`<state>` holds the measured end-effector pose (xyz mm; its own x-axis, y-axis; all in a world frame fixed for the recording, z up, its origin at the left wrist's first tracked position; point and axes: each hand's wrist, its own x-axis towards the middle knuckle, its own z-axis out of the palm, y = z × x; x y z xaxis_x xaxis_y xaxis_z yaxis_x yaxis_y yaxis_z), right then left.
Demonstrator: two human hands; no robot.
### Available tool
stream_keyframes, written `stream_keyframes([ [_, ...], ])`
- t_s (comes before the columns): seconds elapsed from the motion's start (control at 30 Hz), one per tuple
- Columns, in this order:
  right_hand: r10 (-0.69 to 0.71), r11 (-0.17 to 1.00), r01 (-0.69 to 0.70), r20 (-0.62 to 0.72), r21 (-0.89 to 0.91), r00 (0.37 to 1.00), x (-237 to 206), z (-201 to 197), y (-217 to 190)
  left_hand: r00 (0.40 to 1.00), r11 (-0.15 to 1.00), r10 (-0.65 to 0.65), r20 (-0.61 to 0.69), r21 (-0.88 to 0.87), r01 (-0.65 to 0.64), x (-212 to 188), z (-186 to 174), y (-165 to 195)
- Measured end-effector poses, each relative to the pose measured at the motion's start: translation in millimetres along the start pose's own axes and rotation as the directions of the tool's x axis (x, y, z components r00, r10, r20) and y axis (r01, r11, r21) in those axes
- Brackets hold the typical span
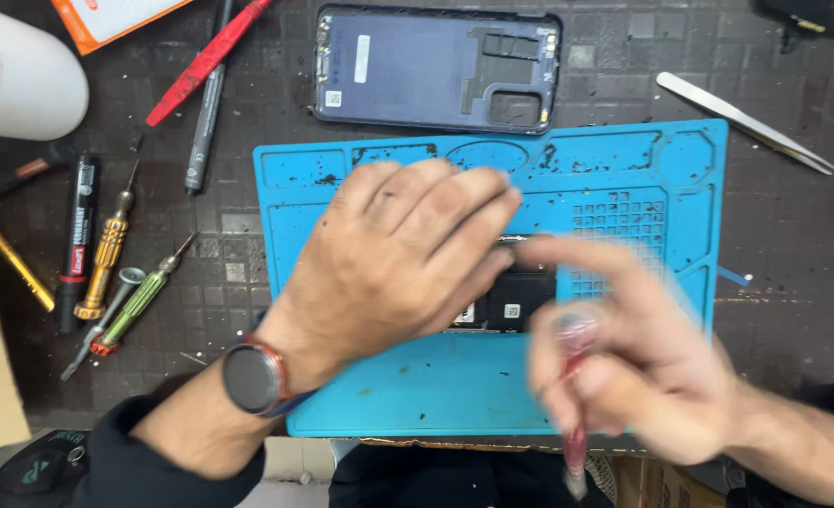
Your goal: The person unscrews the back of a Samsung smartphone with a screwdriver, removes the back cover by hand, applies adhesive from a tube onto the phone frame, and uses a metal pry bar to press and adjust the cover edge, then presses the cover with a yellow box.
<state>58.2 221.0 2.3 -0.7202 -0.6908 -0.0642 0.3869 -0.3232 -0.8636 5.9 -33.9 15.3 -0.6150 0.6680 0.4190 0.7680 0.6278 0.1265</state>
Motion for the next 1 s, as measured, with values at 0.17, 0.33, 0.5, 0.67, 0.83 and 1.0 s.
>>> stream_keyframes([
  [0.17, 0.132, 0.924, -0.254, 0.386, 0.285, 0.913, 10, 21, 8, 0.993, 0.975, 0.023, -0.116, 0.222, 0.003, 1, 8, 5],
  [0.33, 0.466, 0.885, -0.416, 0.395, -0.209, 0.792, 17, 45, 19, 0.99, 0.952, 0.021, -0.14, 0.306, 0.023, 2, 12, 13],
  [0.5, 0.35, 0.934, -0.279, 0.414, -0.224, 0.84, 24, 47, 43, 0.989, 0.941, 0.024, -0.146, 0.337, 0.027, -1, 16, 15],
  [0.67, 0.367, 0.925, -0.293, 0.377, -0.24, 0.85, 34, 54, 41, 0.985, 0.942, 0.024, -0.173, 0.333, 0.035, -1, 18, 17],
  [0.83, 0.376, 0.903, -0.239, 0.384, -0.358, 0.843, 42, 60, 35, 0.985, 0.938, -0.021, -0.17, 0.337, 0.078, -1, 16, 18],
  [1.0, 0.38, 0.856, -0.197, 0.324, -0.479, 0.866, 36, 58, 35, 0.989, 0.963, -0.024, -0.144, 0.264, 0.062, 4, 19, 18],
])
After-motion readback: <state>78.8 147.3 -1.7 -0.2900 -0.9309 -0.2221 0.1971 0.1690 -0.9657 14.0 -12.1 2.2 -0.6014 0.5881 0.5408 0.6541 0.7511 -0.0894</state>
